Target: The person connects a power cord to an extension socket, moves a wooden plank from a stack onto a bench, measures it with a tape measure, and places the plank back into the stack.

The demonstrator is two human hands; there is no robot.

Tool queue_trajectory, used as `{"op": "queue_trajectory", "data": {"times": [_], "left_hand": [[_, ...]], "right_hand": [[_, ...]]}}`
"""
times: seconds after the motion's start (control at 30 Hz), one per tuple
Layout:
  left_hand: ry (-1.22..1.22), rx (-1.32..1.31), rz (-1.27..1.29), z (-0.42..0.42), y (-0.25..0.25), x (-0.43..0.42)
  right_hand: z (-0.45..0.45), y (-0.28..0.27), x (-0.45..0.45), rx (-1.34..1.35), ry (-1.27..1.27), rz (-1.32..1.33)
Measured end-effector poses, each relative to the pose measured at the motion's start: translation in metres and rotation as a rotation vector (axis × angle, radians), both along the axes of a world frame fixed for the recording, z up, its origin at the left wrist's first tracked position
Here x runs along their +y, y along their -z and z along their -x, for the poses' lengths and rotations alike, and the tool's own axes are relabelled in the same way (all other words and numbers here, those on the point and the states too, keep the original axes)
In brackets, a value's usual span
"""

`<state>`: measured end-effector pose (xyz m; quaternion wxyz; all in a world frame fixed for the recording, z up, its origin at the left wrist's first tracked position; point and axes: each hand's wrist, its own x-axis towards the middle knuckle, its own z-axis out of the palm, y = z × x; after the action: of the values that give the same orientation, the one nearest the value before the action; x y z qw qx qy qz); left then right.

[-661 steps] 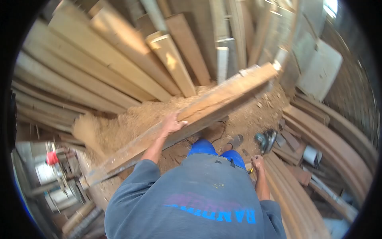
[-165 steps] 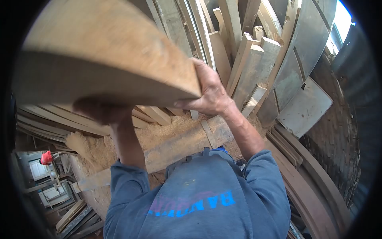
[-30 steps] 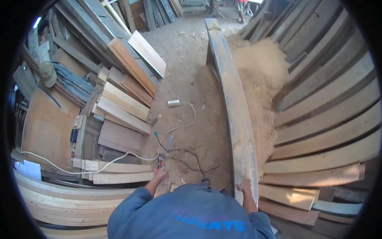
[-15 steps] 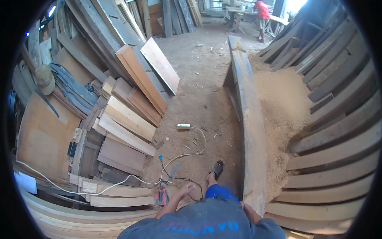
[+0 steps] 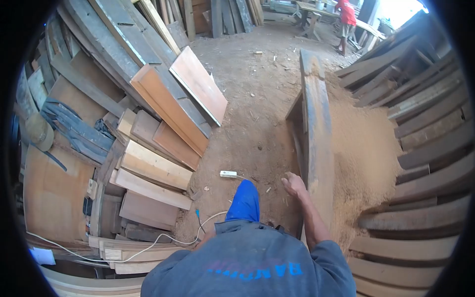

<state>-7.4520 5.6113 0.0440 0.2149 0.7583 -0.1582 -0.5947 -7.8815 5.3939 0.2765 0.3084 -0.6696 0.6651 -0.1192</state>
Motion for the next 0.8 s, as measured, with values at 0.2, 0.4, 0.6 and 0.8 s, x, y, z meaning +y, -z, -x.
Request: {"op": "queue_trajectory", "data": {"times": [0.2,0.4,0.6,0.8], "left_hand": [[0.223,-0.054,-0.141,-0.010,0.020,-0.110],[0.630,-0.193,-0.047,-0.026,0.054,-0.404],[0.504,-0.379,0.513,0.021,-0.101,-0.825],[0.217,0.228,0.790,0.067,-0.207,-1.073]], "right_hand": [[-0.053,-0.036,-0.165,-0.236,-0.234,-0.202],[0.021,0.057,-0.340,-0.006,0.001,-0.080],[0.113,0.249,-0.414,0.152,-0.147,-0.152],[0.106,0.334,-0.488,-0.318,0.315,-0.459]]}}
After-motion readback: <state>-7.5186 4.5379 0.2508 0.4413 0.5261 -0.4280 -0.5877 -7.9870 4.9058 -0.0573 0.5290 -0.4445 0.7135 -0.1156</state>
